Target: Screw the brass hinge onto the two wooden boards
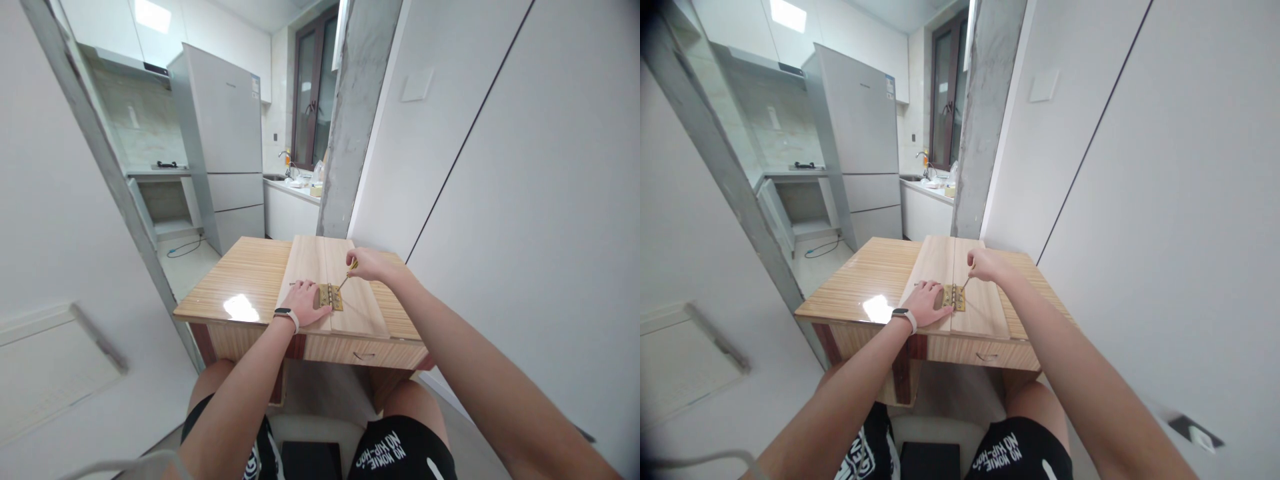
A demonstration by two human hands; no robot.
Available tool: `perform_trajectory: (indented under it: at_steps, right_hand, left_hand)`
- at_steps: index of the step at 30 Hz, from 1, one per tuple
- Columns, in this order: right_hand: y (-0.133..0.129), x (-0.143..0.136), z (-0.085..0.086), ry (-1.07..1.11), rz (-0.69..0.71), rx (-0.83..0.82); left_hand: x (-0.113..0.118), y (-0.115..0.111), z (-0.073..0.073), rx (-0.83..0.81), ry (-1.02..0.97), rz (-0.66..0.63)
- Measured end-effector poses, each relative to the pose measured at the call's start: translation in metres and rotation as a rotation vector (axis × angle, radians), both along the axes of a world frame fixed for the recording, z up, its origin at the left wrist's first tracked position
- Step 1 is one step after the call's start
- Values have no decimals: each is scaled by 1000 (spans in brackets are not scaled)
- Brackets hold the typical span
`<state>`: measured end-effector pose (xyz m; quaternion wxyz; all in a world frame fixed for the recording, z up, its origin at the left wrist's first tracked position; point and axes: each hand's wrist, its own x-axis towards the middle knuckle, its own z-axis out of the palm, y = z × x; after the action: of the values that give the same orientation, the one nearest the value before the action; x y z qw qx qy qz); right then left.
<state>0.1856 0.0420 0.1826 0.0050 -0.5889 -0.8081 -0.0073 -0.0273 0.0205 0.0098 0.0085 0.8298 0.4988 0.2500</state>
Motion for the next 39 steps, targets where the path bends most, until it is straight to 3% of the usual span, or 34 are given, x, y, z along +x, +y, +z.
perform_trajectory:
  at_steps: [8, 21, 28, 34, 39]
  right_hand:
    - [1, -5, 0, -89, -78, 19]
    - [0, 4, -1, -39, 44, -19]
    - [3, 7, -2, -119, -52, -9]
    - [1, 10, -5, -15, 1, 65]
    - [-3, 6, -5, 87, 37, 29]
  left_hand:
    - [0, -1, 1, 4, 5, -4]
    - [0, -1, 2, -24, 0, 9]
    - [1, -3, 4, -9, 3, 4]
    - [1, -3, 4, -29, -5, -3]
    - [1, -3, 5, -17, -5, -1]
